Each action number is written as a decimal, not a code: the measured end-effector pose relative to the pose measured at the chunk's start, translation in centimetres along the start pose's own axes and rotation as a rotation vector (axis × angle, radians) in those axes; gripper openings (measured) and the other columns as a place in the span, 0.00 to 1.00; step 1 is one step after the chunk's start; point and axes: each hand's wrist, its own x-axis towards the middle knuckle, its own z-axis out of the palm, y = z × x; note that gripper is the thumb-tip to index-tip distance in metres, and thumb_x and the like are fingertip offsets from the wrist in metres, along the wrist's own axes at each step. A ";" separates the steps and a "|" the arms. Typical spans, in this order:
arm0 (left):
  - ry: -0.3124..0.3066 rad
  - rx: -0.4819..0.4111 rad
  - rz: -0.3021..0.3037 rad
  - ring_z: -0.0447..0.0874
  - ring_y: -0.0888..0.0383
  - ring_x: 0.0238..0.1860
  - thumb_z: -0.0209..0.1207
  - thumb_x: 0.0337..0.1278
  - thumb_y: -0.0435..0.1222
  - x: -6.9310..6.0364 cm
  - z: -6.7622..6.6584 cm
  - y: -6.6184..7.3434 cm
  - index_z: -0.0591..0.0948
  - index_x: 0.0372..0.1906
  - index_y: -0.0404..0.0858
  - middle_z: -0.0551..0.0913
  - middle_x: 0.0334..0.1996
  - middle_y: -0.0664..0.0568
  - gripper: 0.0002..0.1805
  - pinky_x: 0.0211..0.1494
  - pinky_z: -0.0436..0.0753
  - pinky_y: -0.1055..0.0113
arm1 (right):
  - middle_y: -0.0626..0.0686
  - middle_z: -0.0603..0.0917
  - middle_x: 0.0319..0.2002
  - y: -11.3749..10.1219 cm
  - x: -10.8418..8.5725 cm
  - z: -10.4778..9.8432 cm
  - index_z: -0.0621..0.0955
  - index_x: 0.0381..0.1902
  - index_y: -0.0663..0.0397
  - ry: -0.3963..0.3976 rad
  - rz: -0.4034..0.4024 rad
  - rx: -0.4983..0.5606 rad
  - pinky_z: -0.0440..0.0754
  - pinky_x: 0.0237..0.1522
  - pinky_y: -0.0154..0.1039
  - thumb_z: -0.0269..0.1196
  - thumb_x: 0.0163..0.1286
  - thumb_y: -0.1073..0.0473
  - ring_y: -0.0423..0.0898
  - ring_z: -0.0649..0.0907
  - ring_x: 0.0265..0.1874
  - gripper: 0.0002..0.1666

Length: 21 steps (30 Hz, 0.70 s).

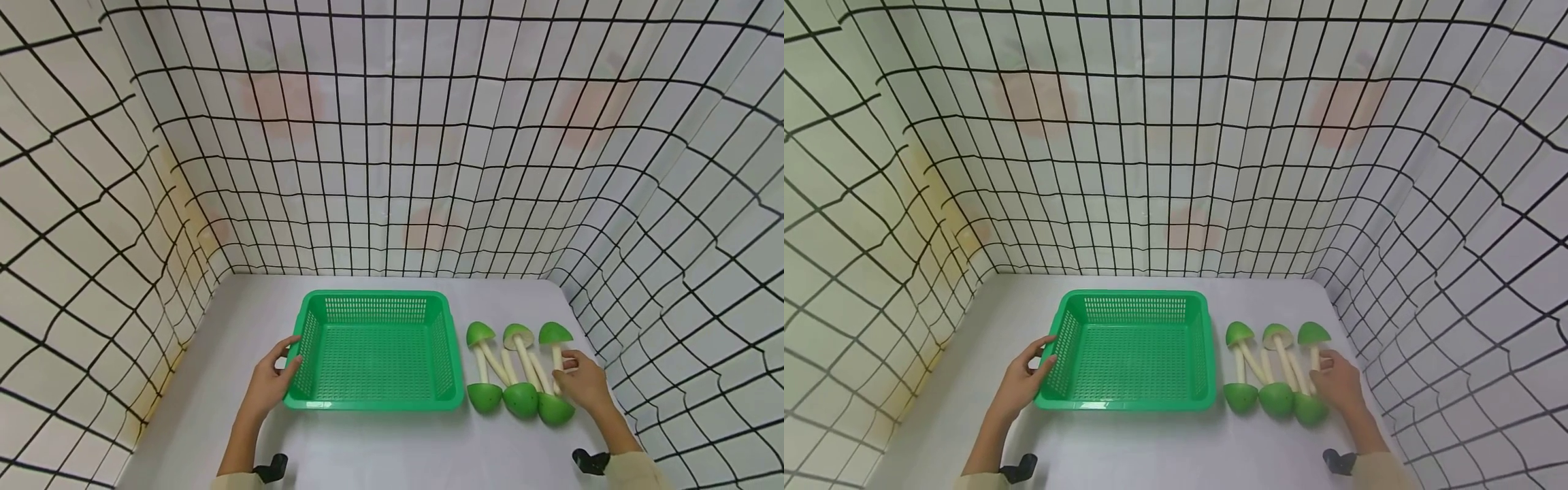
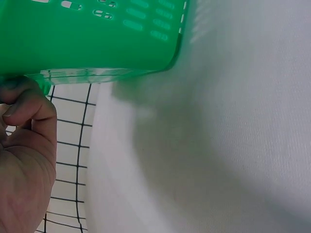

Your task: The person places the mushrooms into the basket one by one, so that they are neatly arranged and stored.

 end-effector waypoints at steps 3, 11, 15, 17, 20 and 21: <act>0.009 0.002 -0.005 0.87 0.54 0.27 0.60 0.74 0.40 0.0 0.0 0.1 0.72 0.73 0.53 0.78 0.51 0.39 0.26 0.32 0.85 0.67 | 0.67 0.85 0.47 -0.5 0.0 -0.5 0.75 0.64 0.70 -0.002 -0.010 0.019 0.79 0.32 0.35 0.66 0.67 0.59 0.52 0.87 0.39 0.31; 0.008 0.003 -0.013 0.86 0.54 0.27 0.60 0.74 0.40 0.0 0.2 0.3 0.73 0.73 0.51 0.78 0.52 0.38 0.26 0.32 0.85 0.67 | 0.62 0.86 0.44 -2.3 -0.1 -1.0 0.78 0.61 0.65 0.092 -0.073 0.026 0.78 0.29 0.31 0.69 0.66 0.60 0.34 0.81 0.32 0.28; 0.013 0.000 -0.020 0.86 0.54 0.28 0.60 0.74 0.40 0.0 0.3 0.4 0.73 0.73 0.52 0.78 0.52 0.38 0.26 0.32 0.85 0.67 | 0.61 0.87 0.43 -3.7 0.2 -0.9 0.79 0.61 0.63 0.128 -0.102 0.064 0.78 0.28 0.30 0.70 0.65 0.60 0.28 0.79 0.30 0.27; 0.017 -0.002 -0.018 0.86 0.53 0.27 0.60 0.74 0.39 0.0 0.3 0.4 0.73 0.73 0.52 0.78 0.52 0.38 0.26 0.32 0.85 0.67 | 0.62 0.87 0.44 -4.5 0.3 -0.8 0.80 0.61 0.63 0.133 -0.108 0.087 0.79 0.27 0.30 0.70 0.65 0.60 0.27 0.79 0.30 0.28; 0.023 -0.008 -0.016 0.86 0.53 0.27 0.60 0.74 0.39 0.0 0.4 0.4 0.73 0.73 0.52 0.78 0.52 0.38 0.26 0.32 0.85 0.67 | 0.62 0.86 0.46 -5.7 0.3 -0.9 0.79 0.62 0.60 0.117 -0.109 0.112 0.81 0.28 0.31 0.70 0.66 0.60 0.25 0.79 0.31 0.28; 0.024 -0.011 -0.016 0.86 0.53 0.27 0.60 0.74 0.39 0.0 0.4 0.3 0.73 0.73 0.52 0.78 0.52 0.38 0.26 0.32 0.85 0.67 | 0.62 0.86 0.46 -6.0 0.4 -0.9 0.79 0.63 0.60 0.107 -0.106 0.116 0.81 0.28 0.32 0.70 0.66 0.59 0.25 0.79 0.31 0.28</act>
